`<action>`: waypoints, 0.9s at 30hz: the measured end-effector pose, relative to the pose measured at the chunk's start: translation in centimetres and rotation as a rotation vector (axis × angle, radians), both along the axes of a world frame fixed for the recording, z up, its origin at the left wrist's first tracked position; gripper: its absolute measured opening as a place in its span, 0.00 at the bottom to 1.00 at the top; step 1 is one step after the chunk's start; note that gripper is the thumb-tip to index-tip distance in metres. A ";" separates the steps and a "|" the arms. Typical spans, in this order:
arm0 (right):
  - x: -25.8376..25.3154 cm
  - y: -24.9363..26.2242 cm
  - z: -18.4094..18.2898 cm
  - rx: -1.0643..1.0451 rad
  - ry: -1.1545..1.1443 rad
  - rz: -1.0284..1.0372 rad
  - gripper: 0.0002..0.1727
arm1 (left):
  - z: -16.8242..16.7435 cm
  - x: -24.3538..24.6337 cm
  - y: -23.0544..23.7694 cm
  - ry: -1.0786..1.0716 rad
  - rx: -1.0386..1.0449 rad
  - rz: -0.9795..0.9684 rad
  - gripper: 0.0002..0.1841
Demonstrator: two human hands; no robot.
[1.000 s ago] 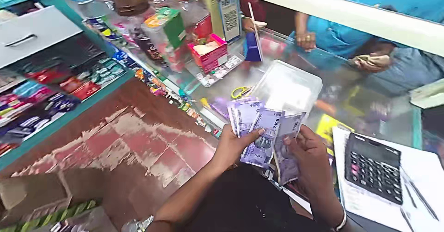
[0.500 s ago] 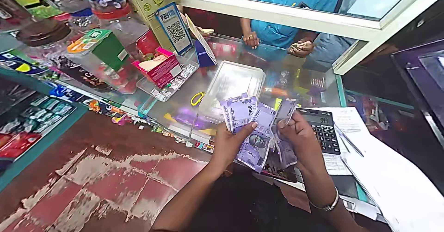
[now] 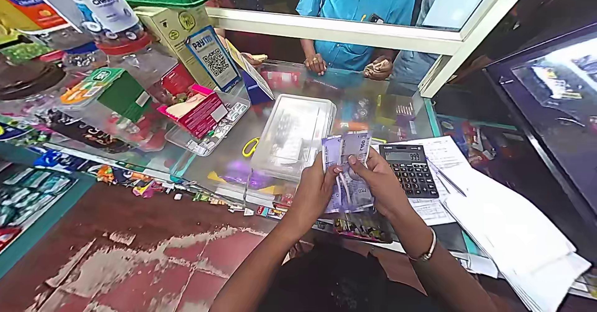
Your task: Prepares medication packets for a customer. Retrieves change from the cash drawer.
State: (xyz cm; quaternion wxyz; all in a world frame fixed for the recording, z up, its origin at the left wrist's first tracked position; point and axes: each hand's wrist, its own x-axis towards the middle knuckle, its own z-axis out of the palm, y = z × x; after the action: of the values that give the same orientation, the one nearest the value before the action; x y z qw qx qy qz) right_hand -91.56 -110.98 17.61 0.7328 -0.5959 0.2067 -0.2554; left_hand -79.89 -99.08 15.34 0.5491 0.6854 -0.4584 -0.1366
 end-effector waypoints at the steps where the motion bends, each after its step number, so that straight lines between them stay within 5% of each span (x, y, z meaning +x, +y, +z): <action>1: 0.3 -0.2 0.2 0.002 0.005 -0.007 0.24 | 0.2 0.1 0.0 -0.031 0.023 -0.026 0.29; 4: 1.6 -3.3 1.7 -0.032 0.107 -0.084 0.26 | 0.8 1.0 0.7 -0.045 0.036 -0.077 0.25; 7: 5.7 -12.4 1.9 -0.153 0.253 -0.246 0.30 | 1.1 3.2 2.4 -0.100 -0.121 0.110 0.17; 11: 12.4 -23.9 -5.6 -0.301 0.371 -0.271 0.35 | -0.1 8.1 4.6 -0.239 -0.127 0.421 0.20; 13: 14.7 -25.2 -5.8 -0.290 0.520 -0.250 0.35 | -0.8 11.0 5.0 -0.166 -0.019 0.444 0.28; 16: 15.8 -24.3 -3.5 -0.470 0.745 -0.253 0.35 | -1.5 15.3 4.6 0.170 0.105 0.219 0.38; 19: 12.9 -20.5 0.0 -0.638 0.707 -0.238 0.49 | -1.9 17.8 2.8 0.525 0.160 -0.040 0.41; 23: 9.3 -7.9 -0.3 -0.342 0.437 -0.052 0.40 | -1.9 19.1 0.3 0.647 0.177 -0.096 0.38; 27: 9.2 -0.3 -4.7 -0.017 0.233 -0.053 0.51 | -3.1 19.5 -0.9 0.637 0.176 -0.041 0.32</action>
State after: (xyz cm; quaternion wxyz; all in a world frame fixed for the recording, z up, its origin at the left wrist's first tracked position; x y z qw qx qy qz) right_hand -82.32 -111.32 12.88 0.6916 -0.6221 0.3039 -0.2056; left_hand -60.41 -100.01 12.27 0.6007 0.6436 -0.2638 -0.3940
